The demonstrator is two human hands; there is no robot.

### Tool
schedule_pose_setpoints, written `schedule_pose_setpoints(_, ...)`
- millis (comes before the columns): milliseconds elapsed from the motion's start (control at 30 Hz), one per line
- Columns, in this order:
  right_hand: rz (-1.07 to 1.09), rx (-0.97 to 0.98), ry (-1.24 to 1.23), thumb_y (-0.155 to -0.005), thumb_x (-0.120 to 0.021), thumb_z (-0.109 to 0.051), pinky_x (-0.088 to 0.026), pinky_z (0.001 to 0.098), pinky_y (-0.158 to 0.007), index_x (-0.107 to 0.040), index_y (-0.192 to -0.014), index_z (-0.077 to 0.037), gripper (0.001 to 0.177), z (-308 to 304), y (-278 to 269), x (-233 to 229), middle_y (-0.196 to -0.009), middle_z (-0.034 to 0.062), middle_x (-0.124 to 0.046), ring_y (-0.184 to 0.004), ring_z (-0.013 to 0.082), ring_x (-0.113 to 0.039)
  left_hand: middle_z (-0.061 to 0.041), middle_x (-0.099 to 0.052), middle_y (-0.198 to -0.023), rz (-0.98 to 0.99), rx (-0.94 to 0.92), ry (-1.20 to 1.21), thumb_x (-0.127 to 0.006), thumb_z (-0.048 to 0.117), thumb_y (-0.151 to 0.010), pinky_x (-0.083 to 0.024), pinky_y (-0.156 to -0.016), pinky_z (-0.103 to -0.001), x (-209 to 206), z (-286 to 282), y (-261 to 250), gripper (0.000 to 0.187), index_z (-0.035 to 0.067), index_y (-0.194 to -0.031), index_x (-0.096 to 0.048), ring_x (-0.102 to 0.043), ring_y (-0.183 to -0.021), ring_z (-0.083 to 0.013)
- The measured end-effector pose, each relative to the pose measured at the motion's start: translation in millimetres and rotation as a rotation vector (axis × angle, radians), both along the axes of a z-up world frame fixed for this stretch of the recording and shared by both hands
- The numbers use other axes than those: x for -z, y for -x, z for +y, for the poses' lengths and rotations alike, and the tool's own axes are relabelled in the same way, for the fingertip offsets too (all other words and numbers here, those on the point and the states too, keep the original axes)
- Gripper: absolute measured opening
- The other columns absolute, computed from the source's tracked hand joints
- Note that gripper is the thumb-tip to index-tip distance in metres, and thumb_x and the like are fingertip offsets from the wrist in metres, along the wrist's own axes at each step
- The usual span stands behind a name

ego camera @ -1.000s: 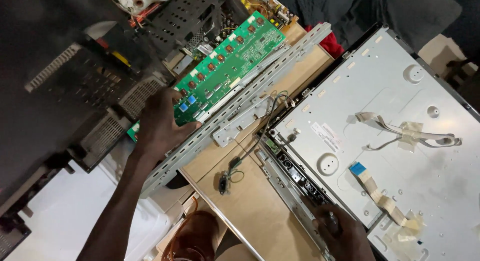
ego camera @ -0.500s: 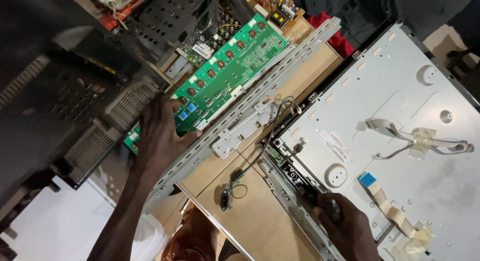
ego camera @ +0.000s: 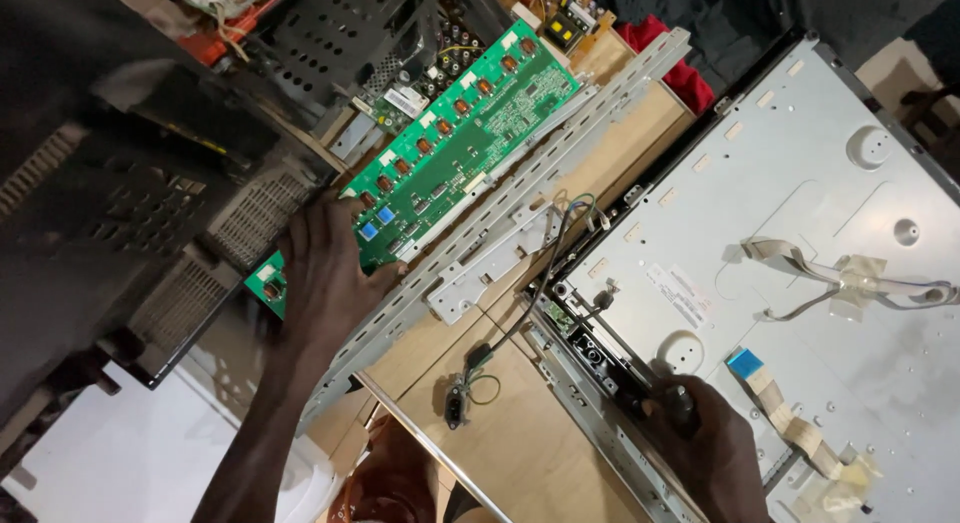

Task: The person uses a screwdriver to remove screws from the back panel of a disassembled television. They then detach a metal bracket and disconnect a black cable from the device's internal components.

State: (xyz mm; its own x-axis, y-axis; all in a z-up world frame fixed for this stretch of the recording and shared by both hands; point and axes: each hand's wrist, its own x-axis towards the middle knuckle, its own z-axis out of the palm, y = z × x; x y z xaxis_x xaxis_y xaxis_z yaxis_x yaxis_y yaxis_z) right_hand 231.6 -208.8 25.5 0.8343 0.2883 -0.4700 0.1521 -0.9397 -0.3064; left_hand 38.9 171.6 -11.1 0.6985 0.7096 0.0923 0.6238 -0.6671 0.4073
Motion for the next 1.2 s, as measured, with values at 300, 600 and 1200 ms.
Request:
schedule_pose_setpoints(300,-0.059,-0.103,-0.095,-0.079,-0.077,-0.031,-0.055,0.0383,-0.081,-0.074,-0.104,-0.019,0.028,-9,-6,13,-0.12,-0.0021,-0.079,-0.098,0.023,-0.074,-0.028,-0.04,-0.156,0.016,0.017,-0.035,-0.091,0.038,-0.073,-0.03,-0.111,-0.069,6,-7,3,0.084,0.006,-0.136,-0.045,-0.032,-0.146,-0.0486)
schedule_pose_setpoints(600,-0.053,-0.07,-0.078,-0.079,-0.08,-0.027,-0.053,0.0348,-0.075,-0.078,-0.113,-0.021,0.035,-4,-6,11,-0.099,0.0031,-0.077,-0.083,0.0219,-0.071,-0.024,-0.025,-0.166,0.007,-0.013,0.072,-0.081,0.026,-0.087,-0.025,-0.111,-0.073,-6,-18,1,0.076,0.012,-0.149,-0.041,-0.016,-0.154,-0.049)
schedule_pose_setpoints(1200,-0.029,-0.048,-0.048,-0.076,-0.08,-0.031,-0.053,0.0356,-0.076,-0.079,-0.103,-0.02,0.03,-10,-17,26,-0.096,0.0024,-0.079,-0.081,0.0232,-0.072,-0.025,-0.053,-0.141,-0.306,0.226,0.495,-0.07,0.022,-0.094,-0.065,-0.079,-0.044,7,-125,-100,0.046,0.015,-0.137,-0.058,-0.062,-0.115,-0.0339)
